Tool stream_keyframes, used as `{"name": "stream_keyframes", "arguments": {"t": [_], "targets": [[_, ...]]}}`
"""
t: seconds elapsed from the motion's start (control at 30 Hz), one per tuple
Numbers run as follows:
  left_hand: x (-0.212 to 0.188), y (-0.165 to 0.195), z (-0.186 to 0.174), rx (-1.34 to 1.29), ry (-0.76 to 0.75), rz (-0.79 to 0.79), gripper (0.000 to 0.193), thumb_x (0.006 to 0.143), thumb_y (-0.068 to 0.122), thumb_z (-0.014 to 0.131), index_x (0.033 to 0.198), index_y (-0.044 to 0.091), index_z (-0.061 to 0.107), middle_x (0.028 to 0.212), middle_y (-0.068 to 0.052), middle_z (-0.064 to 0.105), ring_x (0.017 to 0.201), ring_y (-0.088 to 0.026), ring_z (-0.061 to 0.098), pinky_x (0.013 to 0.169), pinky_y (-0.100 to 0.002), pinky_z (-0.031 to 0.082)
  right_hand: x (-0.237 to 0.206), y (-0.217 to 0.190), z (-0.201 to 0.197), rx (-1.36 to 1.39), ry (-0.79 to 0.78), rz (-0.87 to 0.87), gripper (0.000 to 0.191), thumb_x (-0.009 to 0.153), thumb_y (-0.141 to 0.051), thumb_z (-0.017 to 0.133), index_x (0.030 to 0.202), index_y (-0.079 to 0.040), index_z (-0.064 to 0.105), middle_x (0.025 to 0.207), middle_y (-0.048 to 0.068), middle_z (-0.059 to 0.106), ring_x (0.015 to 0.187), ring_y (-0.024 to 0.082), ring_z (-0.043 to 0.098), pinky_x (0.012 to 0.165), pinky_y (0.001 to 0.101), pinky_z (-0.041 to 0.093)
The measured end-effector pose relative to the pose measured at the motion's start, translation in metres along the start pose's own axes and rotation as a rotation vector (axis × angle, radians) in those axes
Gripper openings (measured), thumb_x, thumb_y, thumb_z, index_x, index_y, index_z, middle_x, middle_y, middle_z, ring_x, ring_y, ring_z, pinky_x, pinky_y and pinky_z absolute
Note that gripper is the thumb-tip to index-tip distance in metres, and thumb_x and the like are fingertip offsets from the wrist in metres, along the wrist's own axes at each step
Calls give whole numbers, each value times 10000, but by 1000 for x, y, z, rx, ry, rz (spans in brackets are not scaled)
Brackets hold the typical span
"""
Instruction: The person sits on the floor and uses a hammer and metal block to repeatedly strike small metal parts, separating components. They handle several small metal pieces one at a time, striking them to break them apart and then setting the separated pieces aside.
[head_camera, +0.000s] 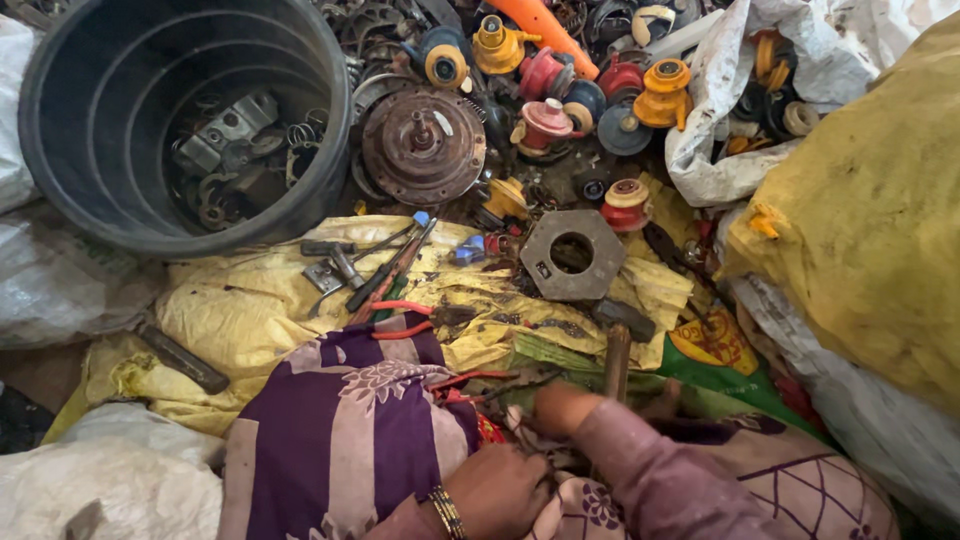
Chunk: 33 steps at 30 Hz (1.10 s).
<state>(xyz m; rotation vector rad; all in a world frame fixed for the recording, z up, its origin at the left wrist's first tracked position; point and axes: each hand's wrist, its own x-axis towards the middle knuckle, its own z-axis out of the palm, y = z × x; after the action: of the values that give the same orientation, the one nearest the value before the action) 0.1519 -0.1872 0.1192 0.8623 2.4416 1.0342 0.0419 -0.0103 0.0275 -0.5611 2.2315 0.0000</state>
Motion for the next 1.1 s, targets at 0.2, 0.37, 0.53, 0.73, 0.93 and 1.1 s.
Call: {"name": "stream_keyframes", "arguments": {"t": [0.2, 0.37, 0.53, 0.73, 0.93, 1.1], "targets": [[2, 5, -5, -45, 2, -94, 259, 927, 275, 618, 862, 27, 655, 764, -234, 665, 757, -446, 660, 727, -559, 531, -1, -9, -1, 130, 102, 178, 264, 856, -200, 653, 1014, -33, 783, 1098, 235, 732, 1023, 389, 722, 865, 469, 590], [6, 10, -7, -11, 158, 46, 228, 951, 225, 599, 835, 32, 639, 840, -183, 673, 806, -418, 649, 736, -537, 525, -1, -12, -3, 144, 94, 81, 264, 875, -151, 615, 1037, -11, 771, 1092, 256, 720, 1019, 402, 715, 871, 486, 581], [14, 15, -37, 30, 631, 151, 141, 911, 193, 613, 897, 52, 618, 872, -144, 657, 829, -359, 642, 752, -459, 522, -8, -2, -12, 112, 188, -152, 293, 808, -223, 715, 1040, -57, 784, 1055, 233, 736, 949, 409, 714, 855, 466, 567], [38, -29, -108, -1042, 698, -298, 306, 1003, 236, 501, 933, -13, 663, 877, -140, 723, 747, -225, 673, 730, -383, 571, -15, 45, -54, 590, 409, -219, 295, 745, -233, 797, 1005, -93, 781, 930, 121, 805, 801, 224, 762, 755, 350, 601], [123, -99, -137, -1288, 760, -285, 253, 965, 210, 556, 910, -11, 668, 832, -140, 687, 723, -237, 652, 651, -372, 539, -30, 75, -88, 1480, 648, -103, 252, 876, -219, 759, 998, -9, 695, 838, 52, 711, 708, 146, 643, 661, 297, 536], [177, -98, -137, 16, 873, -325, 226, 821, 295, 687, 871, 78, 729, 880, -144, 709, 774, -343, 696, 682, -466, 567, -57, 74, -108, 1657, 840, -65, 235, 944, -260, 738, 955, -35, 669, 780, 10, 613, 658, 97, 519, 597, 269, 429]]}}
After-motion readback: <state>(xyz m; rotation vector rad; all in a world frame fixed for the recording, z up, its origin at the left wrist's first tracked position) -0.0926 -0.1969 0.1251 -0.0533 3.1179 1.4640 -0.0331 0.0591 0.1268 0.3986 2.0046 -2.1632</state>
